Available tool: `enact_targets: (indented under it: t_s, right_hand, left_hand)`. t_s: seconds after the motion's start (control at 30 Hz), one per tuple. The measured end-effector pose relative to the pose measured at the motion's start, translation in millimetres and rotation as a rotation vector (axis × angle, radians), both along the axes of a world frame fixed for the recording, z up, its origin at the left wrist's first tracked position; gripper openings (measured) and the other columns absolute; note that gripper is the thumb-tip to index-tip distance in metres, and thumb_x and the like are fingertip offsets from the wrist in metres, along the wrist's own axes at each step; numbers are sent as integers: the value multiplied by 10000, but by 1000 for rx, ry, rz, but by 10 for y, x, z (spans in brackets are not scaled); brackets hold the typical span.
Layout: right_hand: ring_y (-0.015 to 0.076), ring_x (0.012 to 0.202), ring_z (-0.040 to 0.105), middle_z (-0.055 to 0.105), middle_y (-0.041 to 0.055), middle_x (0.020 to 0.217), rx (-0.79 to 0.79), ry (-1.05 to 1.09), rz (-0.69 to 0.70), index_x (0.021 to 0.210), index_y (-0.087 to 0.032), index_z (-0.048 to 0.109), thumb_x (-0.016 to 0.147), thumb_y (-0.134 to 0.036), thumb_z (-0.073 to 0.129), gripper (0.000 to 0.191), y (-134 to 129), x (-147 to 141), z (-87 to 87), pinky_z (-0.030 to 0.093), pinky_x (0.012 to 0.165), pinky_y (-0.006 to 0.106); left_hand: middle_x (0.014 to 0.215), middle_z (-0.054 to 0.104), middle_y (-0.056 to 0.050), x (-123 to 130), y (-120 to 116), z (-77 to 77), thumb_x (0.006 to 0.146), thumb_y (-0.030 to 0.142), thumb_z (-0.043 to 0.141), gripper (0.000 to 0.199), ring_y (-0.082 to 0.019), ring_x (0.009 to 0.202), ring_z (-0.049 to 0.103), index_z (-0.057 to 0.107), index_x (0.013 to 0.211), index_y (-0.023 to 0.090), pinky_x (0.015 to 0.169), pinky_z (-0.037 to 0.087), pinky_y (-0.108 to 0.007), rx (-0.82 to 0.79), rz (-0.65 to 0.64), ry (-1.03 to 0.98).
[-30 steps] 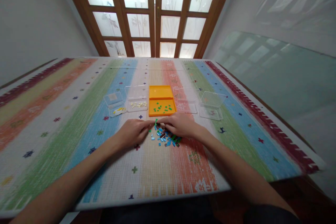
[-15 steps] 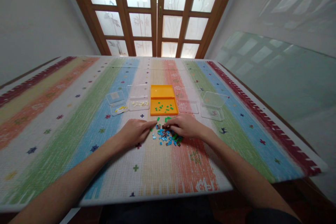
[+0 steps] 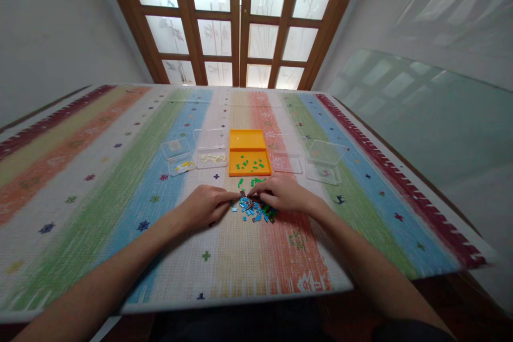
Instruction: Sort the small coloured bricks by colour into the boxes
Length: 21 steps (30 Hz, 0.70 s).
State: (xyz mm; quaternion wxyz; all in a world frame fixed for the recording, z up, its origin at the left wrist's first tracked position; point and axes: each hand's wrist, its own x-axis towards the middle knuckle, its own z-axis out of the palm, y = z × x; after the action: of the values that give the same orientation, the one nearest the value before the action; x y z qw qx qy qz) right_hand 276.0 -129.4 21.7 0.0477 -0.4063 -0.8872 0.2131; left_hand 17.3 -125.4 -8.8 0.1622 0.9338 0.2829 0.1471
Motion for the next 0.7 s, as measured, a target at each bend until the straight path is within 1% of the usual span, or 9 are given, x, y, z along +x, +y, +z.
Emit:
enact_targets:
  t_s: [0.13,0.27,0.37,0.47,0.57,0.7]
  right_hand:
    - [174,858,708,804,37,1038,48,-8,8,1220,-292,764,895,-126,519,440,-15,-73,-28,459,722,268]
    - [185,856,709,805,48,1024,90,-66,26,1192,-288,775,888,-144,533,415,-21,-117,-49,441,712,272]
    - [185,877,718,805,50,1040,62,-55,30,1147,-259,790,887,-137,527,390,-24,-84,-36,460,741,275]
    - [182,898,725,803,39,1069,5,-8,47,1130,-255,795,882,-121,522,392,-32,-29,-15,482,779,278]
    - [181,886,729,807,40,1046,-29,8,54,1094,-243,803,879,-118,530,369,-40,12,0,496,798,287]
    - [166,880,730,811,23,1001,-85,52,95,1040,-234,811,869,-103,537,348,-53,28,10,499,835,283]
  left_hand:
    - [844,791,-81,4,-3,4,975,201,455,355,-156,668,695,739,1188,184,621,512,-265,16,-29,-5]
    - [790,766,-69,-18,1,-9,982,206,445,352,-141,626,665,751,1156,195,596,494,-253,36,-32,-19]
    - [706,718,-59,-17,-13,-3,987,207,438,365,-142,583,623,754,1169,197,569,474,-259,35,-60,3]
    - [675,684,-49,0,-34,8,987,200,432,380,-144,559,593,745,1201,215,560,467,-267,30,-89,20]
    - [670,676,-44,9,-40,9,977,188,440,371,-140,552,583,745,1186,220,557,462,-267,41,-81,29]
    - [684,693,-49,-19,-11,22,988,208,438,344,-144,560,595,750,1133,198,548,453,-268,68,-54,26]
